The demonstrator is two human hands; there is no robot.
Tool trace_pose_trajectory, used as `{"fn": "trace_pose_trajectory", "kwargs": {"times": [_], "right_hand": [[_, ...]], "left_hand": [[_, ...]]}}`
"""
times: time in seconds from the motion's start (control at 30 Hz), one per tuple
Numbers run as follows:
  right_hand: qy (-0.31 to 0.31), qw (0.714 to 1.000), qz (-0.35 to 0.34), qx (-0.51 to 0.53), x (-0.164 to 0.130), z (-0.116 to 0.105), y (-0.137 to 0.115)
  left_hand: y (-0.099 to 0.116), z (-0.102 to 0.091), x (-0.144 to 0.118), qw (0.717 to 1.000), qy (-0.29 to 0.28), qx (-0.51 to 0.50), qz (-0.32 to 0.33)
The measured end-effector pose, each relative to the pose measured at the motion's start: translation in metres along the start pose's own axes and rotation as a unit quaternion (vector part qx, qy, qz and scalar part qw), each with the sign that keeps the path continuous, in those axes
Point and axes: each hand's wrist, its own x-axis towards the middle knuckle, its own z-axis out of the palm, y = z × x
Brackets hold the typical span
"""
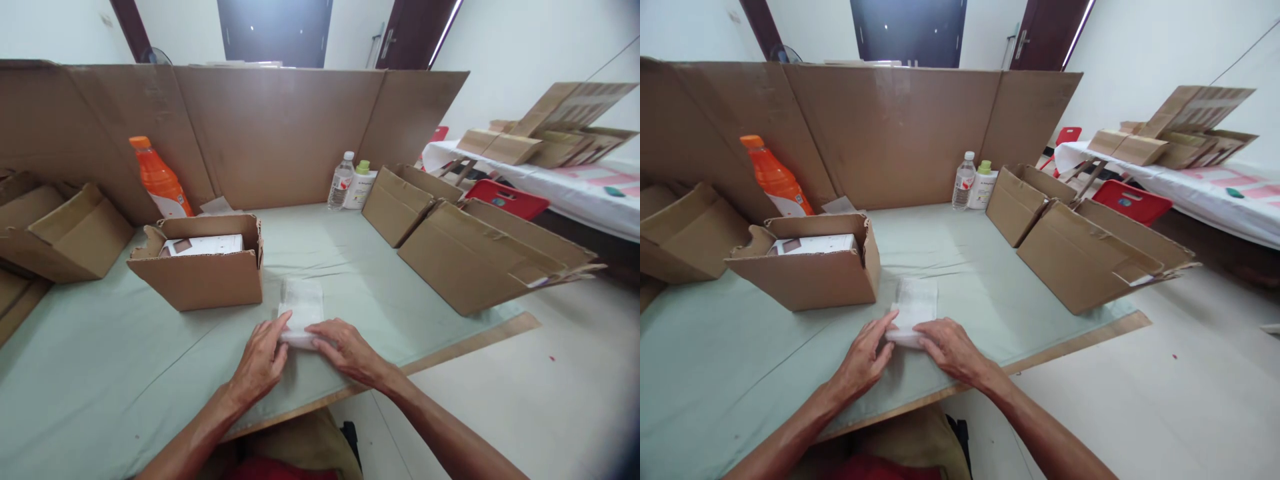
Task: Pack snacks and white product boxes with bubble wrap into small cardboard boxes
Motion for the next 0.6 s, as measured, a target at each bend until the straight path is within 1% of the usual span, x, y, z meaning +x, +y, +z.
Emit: {"fn": "trace_pose_trajectory", "kwargs": {"times": [0.03,0.07,0.1,0.13,0.2,0.23,0.27,0.3,0.37,0.4,0.47,0.5,0.53,0.57,0.6], "right_hand": [[-0.01,0.999,0.008,0.029,-0.004,0.0,-0.002],[-0.006,0.999,0.013,0.043,-0.007,-0.001,-0.004],[0.017,0.999,0.012,0.038,-0.01,-0.001,-0.005],[0.057,0.998,0.006,0.014,-0.013,-0.001,-0.006],[0.142,0.988,-0.025,-0.062,-0.018,-0.001,-0.01],[0.162,0.981,-0.048,-0.101,-0.019,0.0,-0.012],[0.157,0.976,-0.073,-0.133,-0.019,0.001,-0.014],[0.135,0.973,-0.095,-0.159,-0.019,0.003,-0.017],[0.084,0.97,-0.12,-0.195,-0.016,0.009,-0.019],[0.07,0.969,-0.121,-0.203,-0.013,0.011,-0.019],[0.076,0.973,-0.104,-0.19,-0.007,0.017,-0.016],[0.087,0.978,-0.091,-0.166,-0.005,0.018,-0.014],[0.097,0.984,-0.072,-0.133,-0.002,0.019,-0.012],[0.106,0.989,-0.048,-0.093,-0.001,0.02,-0.011],[0.112,0.992,-0.018,-0.049,0.0,0.019,-0.011]], "left_hand": [[0.002,0.0,-0.003,0.999,-0.007,-0.014,-0.03],[0.005,-0.001,-0.004,0.998,-0.014,-0.025,-0.057],[0.007,-0.001,-0.004,0.996,-0.022,-0.032,-0.081],[0.008,-0.002,-0.002,0.994,-0.028,-0.033,-0.101],[0.009,-0.002,0.004,0.991,-0.034,-0.012,-0.13],[0.007,-0.001,0.008,0.99,-0.032,0.006,-0.139],[0.006,0.0,0.011,0.989,-0.024,0.025,-0.141],[0.004,0.001,0.014,0.99,-0.009,0.043,-0.135],[0.0,0.004,0.015,0.992,0.036,0.065,-0.101],[-0.002,0.005,0.014,0.993,0.061,0.066,-0.08],[-0.002,0.004,0.006,0.993,0.096,0.046,-0.051],[-0.001,0.003,0.0,0.993,0.105,0.022,-0.054],[0.001,0.001,-0.007,0.991,0.113,-0.012,-0.071],[0.003,-0.001,-0.015,0.985,0.121,-0.058,-0.104],[0.006,-0.003,-0.022,0.973,0.127,-0.121,-0.149]]}}
